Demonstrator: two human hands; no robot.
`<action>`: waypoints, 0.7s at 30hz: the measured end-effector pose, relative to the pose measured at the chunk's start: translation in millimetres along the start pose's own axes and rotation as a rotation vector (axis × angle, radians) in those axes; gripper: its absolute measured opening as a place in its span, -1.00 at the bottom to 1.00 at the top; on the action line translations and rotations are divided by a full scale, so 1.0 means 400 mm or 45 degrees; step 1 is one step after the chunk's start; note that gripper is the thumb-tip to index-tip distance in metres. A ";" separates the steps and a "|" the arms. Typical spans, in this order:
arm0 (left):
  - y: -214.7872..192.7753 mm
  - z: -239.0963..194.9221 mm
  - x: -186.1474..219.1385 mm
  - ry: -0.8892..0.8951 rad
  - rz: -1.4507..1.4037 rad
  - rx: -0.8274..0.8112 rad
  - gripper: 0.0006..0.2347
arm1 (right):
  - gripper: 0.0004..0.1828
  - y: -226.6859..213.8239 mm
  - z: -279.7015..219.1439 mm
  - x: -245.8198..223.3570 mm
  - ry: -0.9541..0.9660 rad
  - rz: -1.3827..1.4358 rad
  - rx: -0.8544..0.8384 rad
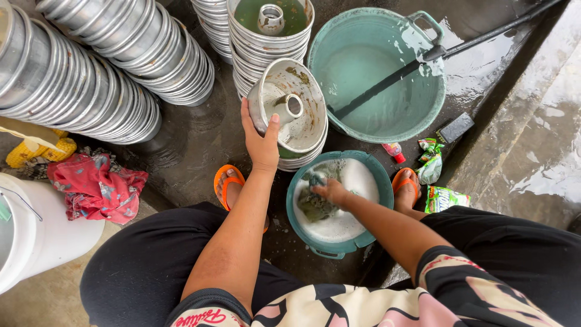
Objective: The person scrubs metal cylindrical parts with a sponge in a soapy basin, rinses them in a second basin, and places them back into stacks. The process is repeated for multiple parts.
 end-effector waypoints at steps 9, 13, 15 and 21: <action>-0.020 -0.002 0.017 0.002 0.016 -0.016 -0.29 | -0.63 -0.211 -0.152 -0.097 -0.343 0.721 -0.473; -0.023 -0.013 0.020 -0.036 -0.030 -0.025 -0.28 | -0.57 -0.228 -0.208 -0.103 -1.442 -0.769 0.392; -0.033 -0.009 0.025 -0.024 -0.018 -0.030 -0.28 | -0.57 -0.194 -0.182 -0.095 -0.873 -0.510 0.216; -0.053 -0.023 0.024 -0.027 -0.052 0.003 -0.28 | -0.36 -0.107 -0.146 -0.039 -0.980 -1.019 0.548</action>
Point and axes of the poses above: each hand's wrist, its own z-axis towards the middle knuckle, its own y-axis out of the palm, x = y × z, the point moved 2 cm from there along z, towards the middle knuckle, and after that the axes turned 12 degrees about y, right-handed, at the moved point
